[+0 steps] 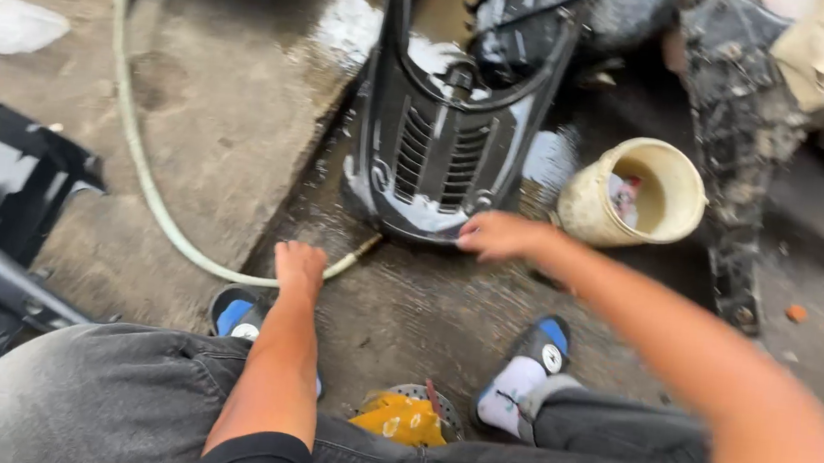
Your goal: Cleaning motorcycle plastic parts using a brush and water
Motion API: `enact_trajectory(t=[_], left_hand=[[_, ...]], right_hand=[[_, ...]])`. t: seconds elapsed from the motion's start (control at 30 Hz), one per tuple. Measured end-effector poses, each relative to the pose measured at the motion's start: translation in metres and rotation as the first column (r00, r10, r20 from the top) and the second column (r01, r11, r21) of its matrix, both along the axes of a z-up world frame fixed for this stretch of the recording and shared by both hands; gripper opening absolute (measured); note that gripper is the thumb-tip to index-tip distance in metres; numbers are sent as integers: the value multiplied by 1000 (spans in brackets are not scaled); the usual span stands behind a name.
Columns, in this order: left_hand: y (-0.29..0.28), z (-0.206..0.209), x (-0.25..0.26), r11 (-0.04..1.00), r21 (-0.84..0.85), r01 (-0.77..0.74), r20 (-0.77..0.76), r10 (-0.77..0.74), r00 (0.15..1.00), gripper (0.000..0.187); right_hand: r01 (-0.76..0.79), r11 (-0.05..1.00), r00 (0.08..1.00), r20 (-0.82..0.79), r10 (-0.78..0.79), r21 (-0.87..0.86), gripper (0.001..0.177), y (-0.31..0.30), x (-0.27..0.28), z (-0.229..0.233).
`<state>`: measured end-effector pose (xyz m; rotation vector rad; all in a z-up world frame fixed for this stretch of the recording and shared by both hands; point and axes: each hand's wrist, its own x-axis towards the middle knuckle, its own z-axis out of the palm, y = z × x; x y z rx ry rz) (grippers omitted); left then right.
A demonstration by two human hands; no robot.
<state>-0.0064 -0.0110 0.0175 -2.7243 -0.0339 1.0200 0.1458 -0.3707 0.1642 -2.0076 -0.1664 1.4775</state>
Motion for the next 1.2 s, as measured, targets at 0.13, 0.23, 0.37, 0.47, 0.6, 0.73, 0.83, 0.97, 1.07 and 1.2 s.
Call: enact_trajectory(t=[0.13,0.23,0.37,0.47,0.6,0.73,0.83,0.97,1.07,1.2], left_hand=[[-23,71,19,993,58,-106,68,102,992,36],[-30,78,50,978,-66,-196,167,205,964,32],[-50,123,131,953,-272,-130,438,243,866,28],[-68,190,174,948,-311,66,586,136,799,28],[-73,257,211,947,-242,211,663,3,749,23],[-61,306,228,957,-90,277,597,-171,784,35],[-35,292,248,969,-6,246,466,-215,858,39],[-28,248,268,993,-116,-32,204,55,977,66],[-28,194,274,925,-276,-260,-11,267,964,90],[-9,79,272,837,-380,-394,-126,376,918,104]], right_hand=[[-235,899,800,451,395,-369,45,-137,58,108],[-164,851,821,410,398,-498,40,-189,36,164],[247,963,949,227,-218,-110,41,-225,-6,125],[302,951,915,260,-310,70,33,-257,-18,-33],[462,808,752,644,-140,-364,19,-265,-18,-191],[930,-142,-146,-15,-989,338,79,-253,-25,-143],[895,-190,-100,-232,-967,404,89,-236,-5,-79],[919,-176,-159,-76,-984,353,59,-261,30,-122],[923,-195,-171,-100,-980,333,58,-264,30,-125],[922,-209,-187,-97,-978,327,54,-264,32,-117]])
